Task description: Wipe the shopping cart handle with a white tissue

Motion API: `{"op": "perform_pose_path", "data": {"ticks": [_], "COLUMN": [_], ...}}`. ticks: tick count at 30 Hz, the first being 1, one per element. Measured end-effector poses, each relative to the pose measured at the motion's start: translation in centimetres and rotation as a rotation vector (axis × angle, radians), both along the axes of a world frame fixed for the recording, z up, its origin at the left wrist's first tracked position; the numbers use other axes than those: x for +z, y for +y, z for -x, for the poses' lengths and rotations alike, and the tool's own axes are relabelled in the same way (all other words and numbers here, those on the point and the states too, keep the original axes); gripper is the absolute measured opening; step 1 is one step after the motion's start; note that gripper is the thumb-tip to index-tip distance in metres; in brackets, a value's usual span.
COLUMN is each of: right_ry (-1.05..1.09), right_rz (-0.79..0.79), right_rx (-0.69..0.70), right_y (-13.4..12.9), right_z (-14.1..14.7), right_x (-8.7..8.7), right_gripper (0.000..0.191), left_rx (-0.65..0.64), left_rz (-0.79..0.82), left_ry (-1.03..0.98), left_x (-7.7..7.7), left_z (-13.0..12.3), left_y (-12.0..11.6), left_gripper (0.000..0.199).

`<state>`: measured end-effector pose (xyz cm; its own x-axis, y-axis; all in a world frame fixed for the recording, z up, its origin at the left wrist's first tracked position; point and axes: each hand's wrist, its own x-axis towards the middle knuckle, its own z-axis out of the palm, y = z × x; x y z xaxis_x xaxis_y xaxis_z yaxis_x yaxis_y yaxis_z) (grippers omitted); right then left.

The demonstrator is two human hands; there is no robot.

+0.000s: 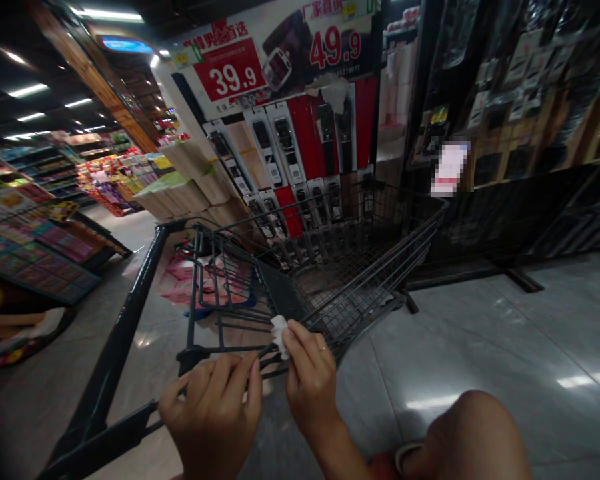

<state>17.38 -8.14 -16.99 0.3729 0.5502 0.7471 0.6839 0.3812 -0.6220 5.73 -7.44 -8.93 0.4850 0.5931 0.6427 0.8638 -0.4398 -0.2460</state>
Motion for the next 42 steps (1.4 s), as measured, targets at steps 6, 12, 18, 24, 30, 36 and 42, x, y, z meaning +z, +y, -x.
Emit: {"op": "perform_pose_path", "data": {"ticks": [6, 12, 18, 24, 30, 36, 42], "right_ry": [-0.008, -0.100, -0.184, -0.205, -0.197, -0.153, -0.147], "right_rz": [0.068, 0.083, 0.150, 0.197, 0.213, 0.258, 0.249], "right_rx": [-0.118, -0.104, 0.027, 0.131, 0.036, -0.131, -0.083], "right_y": [0.2, -0.3, -1.0, -1.6, -1.1, -0.6, -1.1], "right_z": [-1.6, -0.3, 1.1, 0.8, -3.5, -7.2, -5.7], "right_x": [0.8, 1.7, 2.6, 2.8, 1.9, 1.0, 0.8], "right_gripper": [0.048, 0.049, 0.046, 0.039, 0.036, 0.027, 0.027], "left_rx": [0.013, 0.012, -0.010, -0.009, 0.005, -0.050, 0.021], "left_rz": [0.036, 0.062, 0.016, -0.060, -0.077, -0.182, -0.205], "left_ry": [-0.064, -0.039, -0.015, 0.044, 0.053, -0.014, 0.025], "left_x": [-0.1, 0.6, 0.5, -0.1, -0.2, -0.6, -1.7], "left_z": [-0.2, 0.2, 1.5, 3.2, 4.3, 5.5, 7.3], "left_y": [-0.5, -0.8, -1.1, -1.3, -1.6, -1.8, -1.3], "left_gripper": [0.014, 0.015, 0.014, 0.012, 0.010, 0.013, 0.011]}}
